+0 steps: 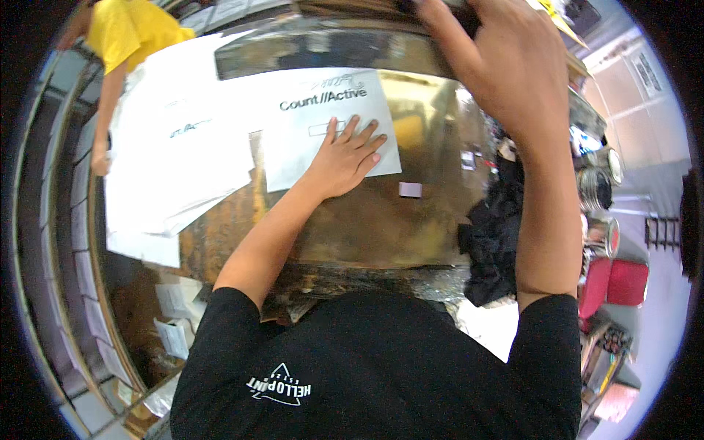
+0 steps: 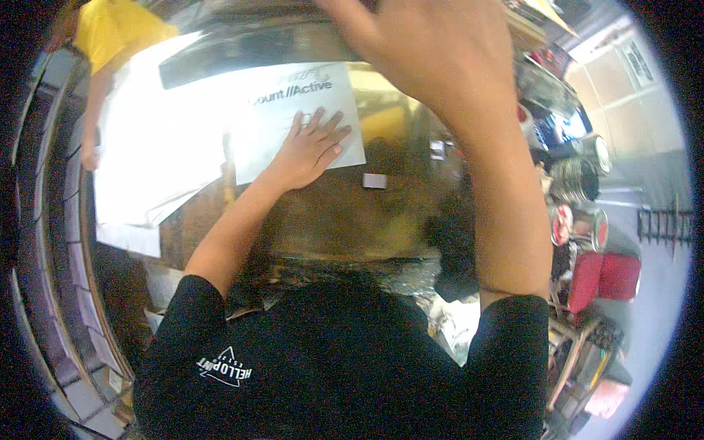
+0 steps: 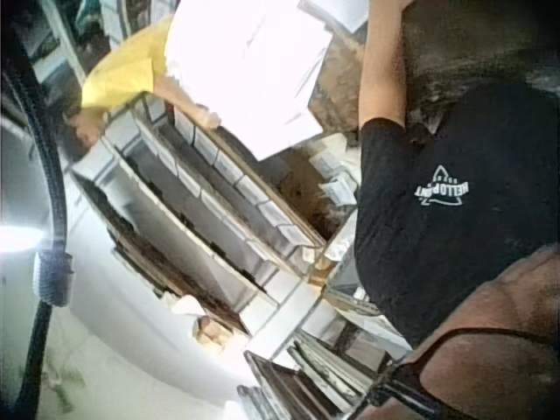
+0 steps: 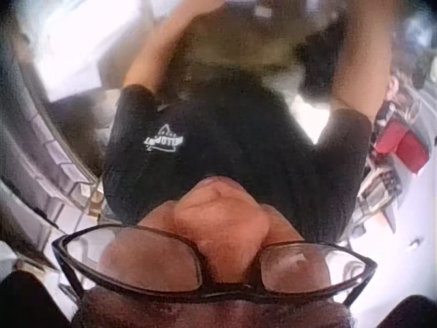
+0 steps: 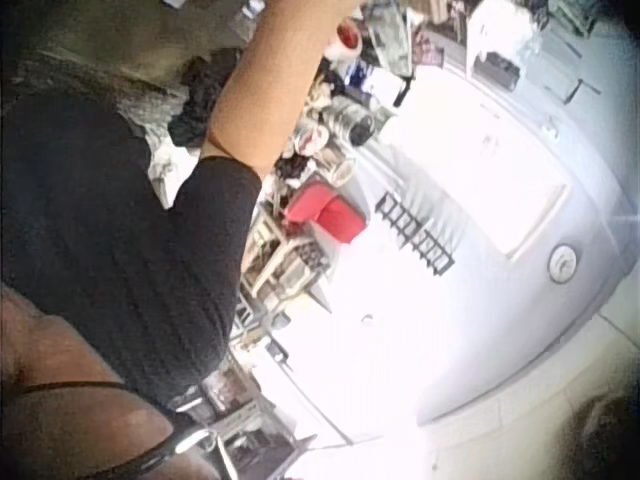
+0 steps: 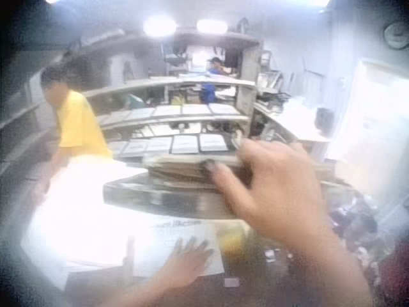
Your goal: The person performs screen printing on sheets of paper by placing a sheet under a frame and using a squeegee to spread black ink across the mesh.
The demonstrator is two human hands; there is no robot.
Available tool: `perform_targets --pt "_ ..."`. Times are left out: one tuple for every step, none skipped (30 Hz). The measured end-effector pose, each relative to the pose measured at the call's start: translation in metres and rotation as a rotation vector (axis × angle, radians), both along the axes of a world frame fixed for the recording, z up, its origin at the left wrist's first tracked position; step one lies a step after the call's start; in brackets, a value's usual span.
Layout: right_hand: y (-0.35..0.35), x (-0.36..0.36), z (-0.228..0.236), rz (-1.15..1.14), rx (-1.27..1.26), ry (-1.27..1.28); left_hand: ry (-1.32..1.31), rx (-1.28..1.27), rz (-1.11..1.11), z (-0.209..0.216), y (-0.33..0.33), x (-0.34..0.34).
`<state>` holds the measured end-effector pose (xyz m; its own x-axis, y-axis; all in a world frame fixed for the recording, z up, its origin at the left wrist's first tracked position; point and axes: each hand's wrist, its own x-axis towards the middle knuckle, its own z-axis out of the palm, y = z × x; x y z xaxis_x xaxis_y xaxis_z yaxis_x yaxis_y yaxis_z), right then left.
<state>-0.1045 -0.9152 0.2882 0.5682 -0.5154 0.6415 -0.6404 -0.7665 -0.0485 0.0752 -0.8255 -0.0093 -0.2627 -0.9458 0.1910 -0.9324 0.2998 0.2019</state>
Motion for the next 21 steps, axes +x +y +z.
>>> perform_targets --pt "-0.002 -0.001 0.001 0.03 -0.004 0.011 -0.001 -0.005 -0.049 0.001 -0.016 -0.016" --pt "-0.004 0.0 0.003 0.023 -0.001 0.013 0.002 0.002 -0.071 0.001 -0.029 -0.033" --pt "-0.005 -0.001 0.004 0.016 0.001 0.019 0.005 0.009 -0.09 0.001 -0.04 -0.05" --pt "0.002 -0.001 0.012 -0.013 0.013 0.035 0.005 0.021 -0.112 0.001 -0.049 -0.065" --pt "0.002 0.0 0.012 -0.025 -0.011 0.034 -0.024 -0.039 -0.109 -0.005 -0.055 -0.076" --pt "0.003 0.001 0.012 -0.036 -0.033 0.034 -0.014 -0.042 -0.112 -0.011 -0.057 -0.084" --pt "0.0 0.001 0.009 -0.042 -0.092 0.022 -0.007 -0.046 -0.118 -0.012 -0.058 -0.091" --pt "0.0 0.003 0.007 -0.061 -0.109 0.01 0.0 -0.05 -0.121 -0.013 -0.058 -0.097" --pt "-0.002 0.005 0.006 -0.08 -0.128 -0.003 0.016 -0.053 -0.129 -0.014 -0.06 -0.102" --pt "0.0 0.009 0.008 -0.115 -0.101 -0.018 0.029 -0.051 -0.135 -0.012 -0.06 -0.105" --pt "0.003 0.011 0.01 -0.153 -0.076 -0.013 0.041 -0.05 -0.14 -0.01 -0.059 -0.109" --pt "0.006 0.014 0.012 -0.191 -0.051 -0.005 0.054 -0.049 -0.147 -0.01 -0.059 -0.113" --pt "0.01 0.017 0.018 -0.229 -0.032 0.018 0.062 -0.052 -0.149 -0.007 -0.06 -0.116" --pt "0.01 0.018 0.018 -0.227 -0.035 0.013 0.07 -0.056 -0.15 -0.006 -0.059 -0.118" --pt "0.011 0.018 0.017 -0.224 -0.034 0.01 0.069 -0.06 -0.145 -0.008 -0.057 -0.12" --pt "0.007 0.015 0.011 -0.182 -0.061 -0.023 0.067 -0.07 -0.14 -0.007 -0.056 -0.121" --pt "0.006 0.012 0.01 -0.14 -0.076 -0.032 0.065 -0.08 -0.134 -0.007 -0.054 -0.12" --pt "0.005 0.011 0.009 -0.096 -0.09 -0.039 0.088 -0.133 -0.114 -0.007 -0.054 -0.116" --pt "0.005 0.006 0.011 -0.063 -0.094 -0.022 0.112 -0.186 -0.105 -0.002 -0.056 -0.11" --pt "0.002 0.003 0.01 -0.037 -0.083 -0.013 0.13 -0.235 -0.095 0.007 -0.055 -0.102" --pt "-0.001 0.001 0.011 -0.008 -0.073 0.0 0.287 -0.269 -0.014 0.017 -0.048 -0.086"
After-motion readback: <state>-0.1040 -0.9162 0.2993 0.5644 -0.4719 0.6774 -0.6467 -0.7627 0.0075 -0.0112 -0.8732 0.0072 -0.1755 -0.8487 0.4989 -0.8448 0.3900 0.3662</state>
